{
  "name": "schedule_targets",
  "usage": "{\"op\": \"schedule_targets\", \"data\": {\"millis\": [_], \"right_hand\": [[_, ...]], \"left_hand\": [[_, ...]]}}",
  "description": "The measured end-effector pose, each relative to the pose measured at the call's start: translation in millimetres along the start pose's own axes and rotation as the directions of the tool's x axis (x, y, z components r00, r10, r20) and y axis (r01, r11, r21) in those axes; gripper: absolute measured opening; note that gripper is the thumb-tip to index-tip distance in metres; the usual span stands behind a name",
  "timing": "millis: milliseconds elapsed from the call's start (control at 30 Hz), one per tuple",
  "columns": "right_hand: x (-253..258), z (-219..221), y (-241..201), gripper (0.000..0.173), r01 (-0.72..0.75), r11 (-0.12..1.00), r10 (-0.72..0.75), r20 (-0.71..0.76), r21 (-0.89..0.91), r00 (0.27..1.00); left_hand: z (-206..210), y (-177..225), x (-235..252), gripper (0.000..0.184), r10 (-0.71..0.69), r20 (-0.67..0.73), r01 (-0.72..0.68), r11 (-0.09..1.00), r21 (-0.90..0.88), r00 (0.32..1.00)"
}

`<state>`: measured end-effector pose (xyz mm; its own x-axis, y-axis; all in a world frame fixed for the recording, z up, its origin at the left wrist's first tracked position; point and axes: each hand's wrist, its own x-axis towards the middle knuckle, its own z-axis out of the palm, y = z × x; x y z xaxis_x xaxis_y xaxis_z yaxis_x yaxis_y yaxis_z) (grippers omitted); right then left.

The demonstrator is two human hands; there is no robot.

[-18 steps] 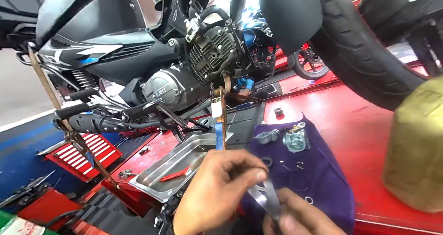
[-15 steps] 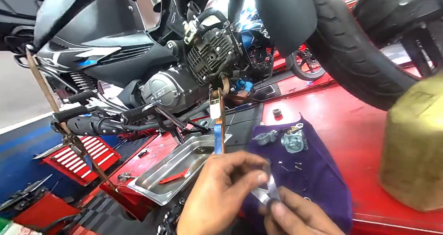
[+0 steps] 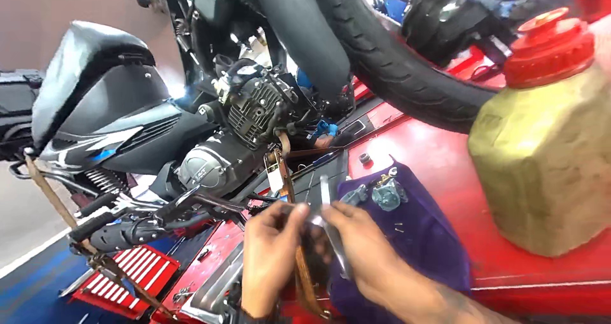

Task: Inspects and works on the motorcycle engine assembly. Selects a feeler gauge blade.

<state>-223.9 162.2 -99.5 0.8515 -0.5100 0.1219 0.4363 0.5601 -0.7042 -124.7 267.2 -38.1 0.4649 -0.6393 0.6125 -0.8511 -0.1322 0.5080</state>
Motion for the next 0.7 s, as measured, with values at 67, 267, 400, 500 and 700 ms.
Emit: {"op": "schedule_targets", "data": {"millis": [67,267,400,500,700], "right_hand": [[19.6,12.2,1.4,0.035,0.024,0.988,-0.007,-0.114,0.152,0.993],[77.0,36.0,4.2,0.030,-0.004,0.892,0.160,-0.308,0.452,0.938],[83.0,35.7,4.3,0.029,-0.013,0.831,0.225,-0.315,0.557,0.922],[86.8,29.4,7.0,0.027,0.005,0.901,0.189,-0.402,0.435,0.896],[85.6,18.9,4.7,0.052,0.473,0.696,-0.717,-0.488,-0.540,0.498]], "left_hand": [[-1.1,1.9,23.3,0.023,0.027,-0.014,-0.024,0.980,0.198,1.000],[-5.7,-6.7,97.8,0.036,-0.092,0.039,0.061,0.866,0.496,0.995],[-8.0,-4.4,119.5,0.034,-0.144,0.089,0.084,0.871,0.484,0.986],[-9.2,2.0,126.9,0.034,-0.159,0.094,0.105,0.900,0.423,0.983],[-11.3,8.4,139.8,0.045,-0.190,0.141,0.104,0.878,0.467,0.972]]}}
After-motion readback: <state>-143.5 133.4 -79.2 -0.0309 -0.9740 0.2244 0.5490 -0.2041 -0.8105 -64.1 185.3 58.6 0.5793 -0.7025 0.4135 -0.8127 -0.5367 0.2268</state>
